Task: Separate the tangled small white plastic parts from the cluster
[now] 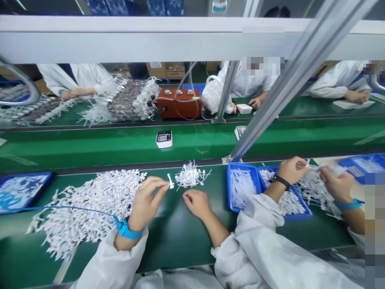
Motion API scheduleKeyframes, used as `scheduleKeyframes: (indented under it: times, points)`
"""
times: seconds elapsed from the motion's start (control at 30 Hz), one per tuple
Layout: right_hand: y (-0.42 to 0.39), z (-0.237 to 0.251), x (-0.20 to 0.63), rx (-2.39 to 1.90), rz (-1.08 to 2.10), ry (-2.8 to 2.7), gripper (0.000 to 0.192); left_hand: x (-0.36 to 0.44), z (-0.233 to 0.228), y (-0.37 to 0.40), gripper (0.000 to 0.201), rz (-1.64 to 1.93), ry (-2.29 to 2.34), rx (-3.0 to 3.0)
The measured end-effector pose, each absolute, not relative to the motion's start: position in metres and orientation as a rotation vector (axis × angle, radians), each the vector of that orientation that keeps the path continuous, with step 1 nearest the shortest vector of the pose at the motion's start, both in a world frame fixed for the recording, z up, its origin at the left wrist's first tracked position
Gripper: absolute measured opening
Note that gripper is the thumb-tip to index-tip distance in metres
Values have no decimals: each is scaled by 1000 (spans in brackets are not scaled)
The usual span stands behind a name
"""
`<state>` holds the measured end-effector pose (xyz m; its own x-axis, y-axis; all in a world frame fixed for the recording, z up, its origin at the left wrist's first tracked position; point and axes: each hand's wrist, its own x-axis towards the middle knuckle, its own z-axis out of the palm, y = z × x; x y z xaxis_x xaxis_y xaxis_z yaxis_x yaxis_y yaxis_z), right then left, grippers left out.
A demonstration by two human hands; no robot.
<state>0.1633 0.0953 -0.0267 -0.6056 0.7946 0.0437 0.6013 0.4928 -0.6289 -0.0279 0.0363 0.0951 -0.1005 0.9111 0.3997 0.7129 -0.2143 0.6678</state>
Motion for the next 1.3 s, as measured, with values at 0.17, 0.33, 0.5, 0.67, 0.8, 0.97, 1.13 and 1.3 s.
scheduleKeyframes:
  times: [0.17,0.33,0.5,0.67,0.8,0.97,1.13,1.3]
  points:
    - [96,-21,161,-1183,829,-2455,18,7,57,95,16,960,1810,2039]
    - [97,-18,162,-1198,838,-2456,20,23,41,113,16,683,1960,2066]
    - [97,-18,167,-1152,908,-2434,18,-45,50,78,22,615,2133,2101]
    - [95,-19,165,-1172,914,-2447,15,-136,47,34,21,116,2238,2014]
    - [94,-21,164,-1175,902,-2451,14,-145,35,24,23,-60,2171,2065]
    - [93,-21,160,-1194,924,-2382,14,-132,29,39,25,-123,2112,2128]
    - [92,-18,149,-1106,1105,-2210,16,-120,40,40,26,177,1960,2158]
    - [92,-18,142,-962,1471,-1995,23,-79,45,38,21,561,1690,2210]
